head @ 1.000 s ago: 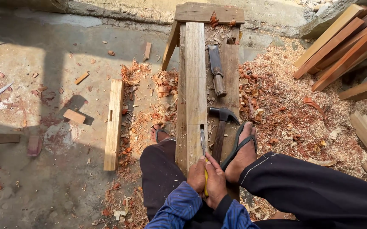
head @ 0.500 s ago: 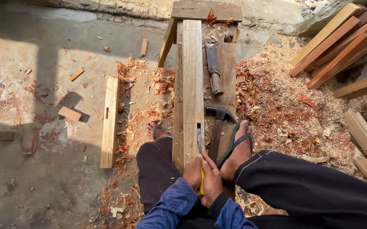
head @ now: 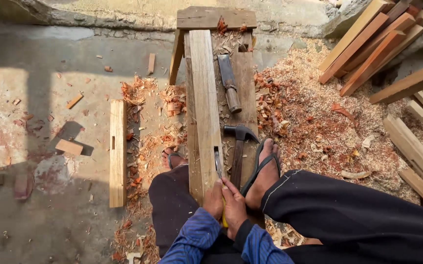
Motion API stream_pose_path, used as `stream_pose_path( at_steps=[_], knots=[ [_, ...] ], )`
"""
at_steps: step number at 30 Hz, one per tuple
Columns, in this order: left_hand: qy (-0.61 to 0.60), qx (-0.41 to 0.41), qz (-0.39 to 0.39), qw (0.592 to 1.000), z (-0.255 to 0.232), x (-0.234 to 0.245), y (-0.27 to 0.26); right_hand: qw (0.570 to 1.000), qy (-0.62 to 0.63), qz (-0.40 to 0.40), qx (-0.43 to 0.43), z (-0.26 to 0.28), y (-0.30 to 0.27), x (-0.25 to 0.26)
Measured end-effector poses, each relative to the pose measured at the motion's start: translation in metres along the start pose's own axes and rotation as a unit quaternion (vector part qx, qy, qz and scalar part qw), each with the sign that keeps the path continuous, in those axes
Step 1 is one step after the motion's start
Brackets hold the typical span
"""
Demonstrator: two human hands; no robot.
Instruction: Chiseling a mortise into a wooden beam using a chisel and hammer.
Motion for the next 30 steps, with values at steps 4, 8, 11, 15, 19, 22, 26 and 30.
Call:
stream_pose_path(
  at_steps=[4, 8, 11, 15, 19, 22, 26, 30],
  knots=[
    [0.047, 0.004, 0.014, 0.999, -0.013, -0.001, -0.084, 1.000, 0.000, -0.001, 0.006, -0.010, -0.033, 0.011],
    [-0.027, -0.164, 0.058, 0.984, -0.065, -0.018, -0.091, 0.984, -0.060, 0.039, 0.163, 0.017, -0.061, 0.010],
    [-0.101, -0.082, 0.068, 0.989, -0.031, -0.022, -0.080, 0.990, -0.061, 0.024, 0.126, 0.011, -0.054, 0.019],
    [-0.174, 0.071, 0.038, 0.981, -0.010, -0.017, -0.087, 0.997, -0.078, -0.011, 0.009, 0.006, -0.060, 0.017],
    [-0.144, 0.134, 0.018, 0.980, -0.049, -0.021, -0.103, 0.996, -0.083, -0.021, -0.014, 0.003, -0.060, 0.016],
    [-0.148, 0.209, 0.006, 0.967, -0.046, -0.020, -0.105, 0.996, -0.076, -0.030, -0.032, 0.002, -0.059, 0.015],
    [-0.186, 0.201, -0.003, 0.962, -0.047, -0.022, -0.090, 0.997, -0.043, -0.024, -0.066, 0.015, -0.054, 0.002],
    [-0.198, 0.242, -0.033, 0.949, -0.070, -0.027, -0.101, 0.993, -0.052, -0.029, -0.103, 0.019, -0.060, -0.001]
  ],
)
Point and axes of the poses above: each hand's wrist, its own y-axis towards the middle knuckle, its own x-axis out of the back of the hand, z = x × y, the point moved 5 cm from there along y, towards the middle knuckle, and after that the axes turned 2 degrees about -z, right-handed, at the moved point
